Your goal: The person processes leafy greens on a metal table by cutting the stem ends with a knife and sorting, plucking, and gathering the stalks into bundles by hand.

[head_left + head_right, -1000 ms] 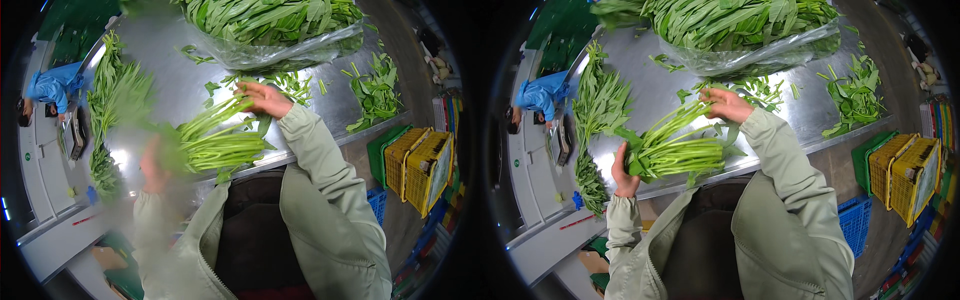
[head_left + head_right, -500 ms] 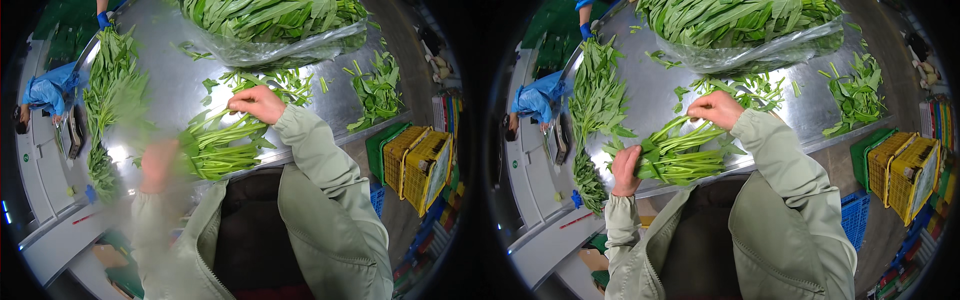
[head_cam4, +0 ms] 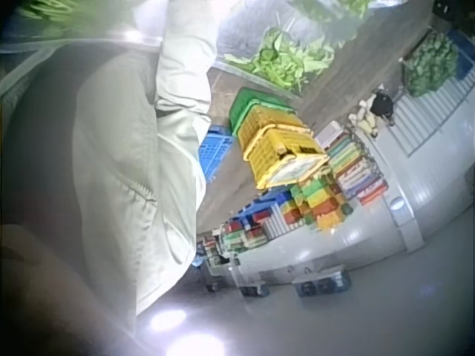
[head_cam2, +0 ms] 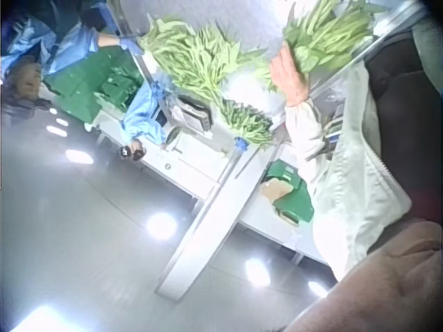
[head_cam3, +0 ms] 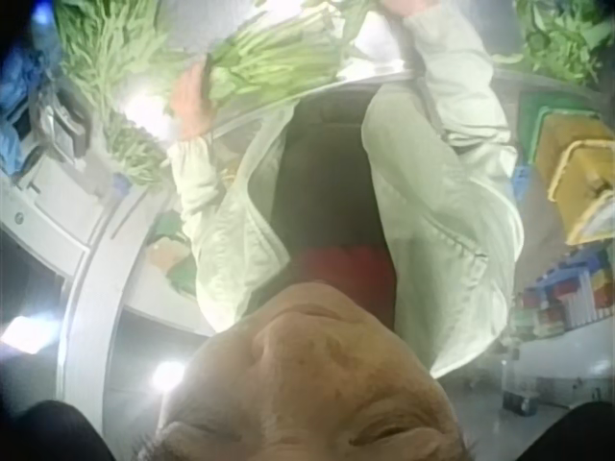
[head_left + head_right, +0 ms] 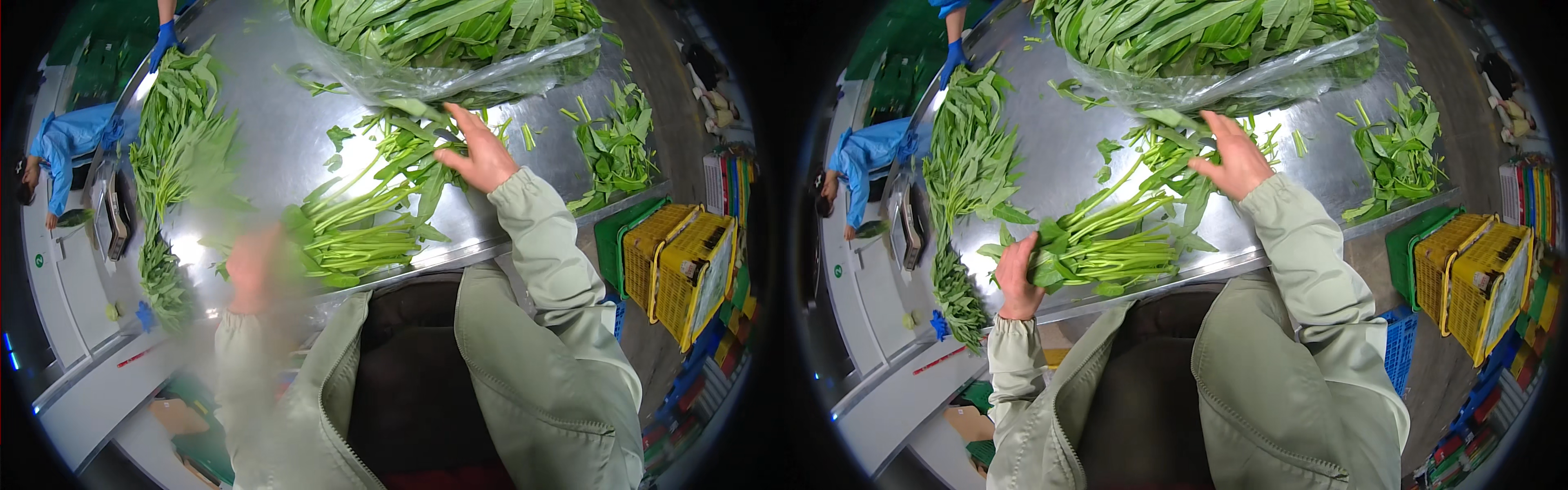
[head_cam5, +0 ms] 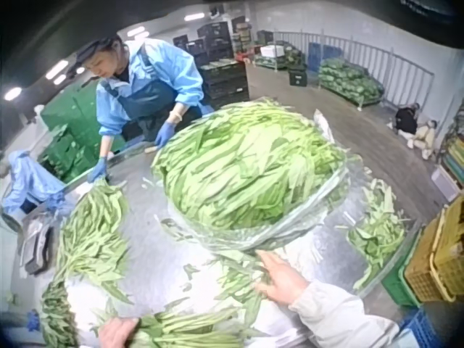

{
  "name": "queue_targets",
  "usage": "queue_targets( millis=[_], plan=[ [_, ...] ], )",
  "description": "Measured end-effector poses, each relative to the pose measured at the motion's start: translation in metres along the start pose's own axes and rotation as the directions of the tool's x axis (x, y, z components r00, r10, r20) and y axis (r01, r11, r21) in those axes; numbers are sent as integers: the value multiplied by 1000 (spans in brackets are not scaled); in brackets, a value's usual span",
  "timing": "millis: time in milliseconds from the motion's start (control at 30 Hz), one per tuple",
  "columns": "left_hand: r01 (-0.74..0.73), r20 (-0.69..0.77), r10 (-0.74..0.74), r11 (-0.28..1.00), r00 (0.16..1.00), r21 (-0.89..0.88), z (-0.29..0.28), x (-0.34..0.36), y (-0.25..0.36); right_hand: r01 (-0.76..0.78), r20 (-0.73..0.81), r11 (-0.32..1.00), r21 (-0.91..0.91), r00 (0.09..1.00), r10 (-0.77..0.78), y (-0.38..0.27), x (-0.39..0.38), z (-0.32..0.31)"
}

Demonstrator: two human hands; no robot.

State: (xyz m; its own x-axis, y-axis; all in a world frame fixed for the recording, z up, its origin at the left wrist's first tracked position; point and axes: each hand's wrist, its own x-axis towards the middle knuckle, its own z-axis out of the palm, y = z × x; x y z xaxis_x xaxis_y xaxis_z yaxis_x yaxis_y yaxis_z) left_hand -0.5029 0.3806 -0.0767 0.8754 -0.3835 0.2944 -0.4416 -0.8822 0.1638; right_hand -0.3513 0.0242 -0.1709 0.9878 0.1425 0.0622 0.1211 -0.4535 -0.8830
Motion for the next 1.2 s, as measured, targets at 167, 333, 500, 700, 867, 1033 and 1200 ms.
queue_targets(
  millis=[167,333,500,700,867,1033,1200],
  plan=[
    [90,29,-89,996,996,-18,7,2,2,-230,427,847,479,904,4,-41,-1,1],
    [86,-17,-88,993,996,-80,3,1,4,-296,326,752,590,938,114,-45,1,3],
    [81,1,-81,997,997,-11,0,-5,0,-102,496,910,401,860,-122,-47,6,-7],
    [57,13,-57,998,998,-32,2,0,0,-42,614,942,334,768,-183,-61,-22,31],
    [249,150,-222,950,963,-190,3,6,11,49,475,917,397,843,-251,-53,-17,22],
    [523,172,-498,759,850,-387,6,-8,0,-180,-4,520,835,943,333,-20,3,-7],
    [536,138,-537,715,832,-448,7,-3,-4,-433,452,822,369,857,248,-44,-14,18]
  ],
)
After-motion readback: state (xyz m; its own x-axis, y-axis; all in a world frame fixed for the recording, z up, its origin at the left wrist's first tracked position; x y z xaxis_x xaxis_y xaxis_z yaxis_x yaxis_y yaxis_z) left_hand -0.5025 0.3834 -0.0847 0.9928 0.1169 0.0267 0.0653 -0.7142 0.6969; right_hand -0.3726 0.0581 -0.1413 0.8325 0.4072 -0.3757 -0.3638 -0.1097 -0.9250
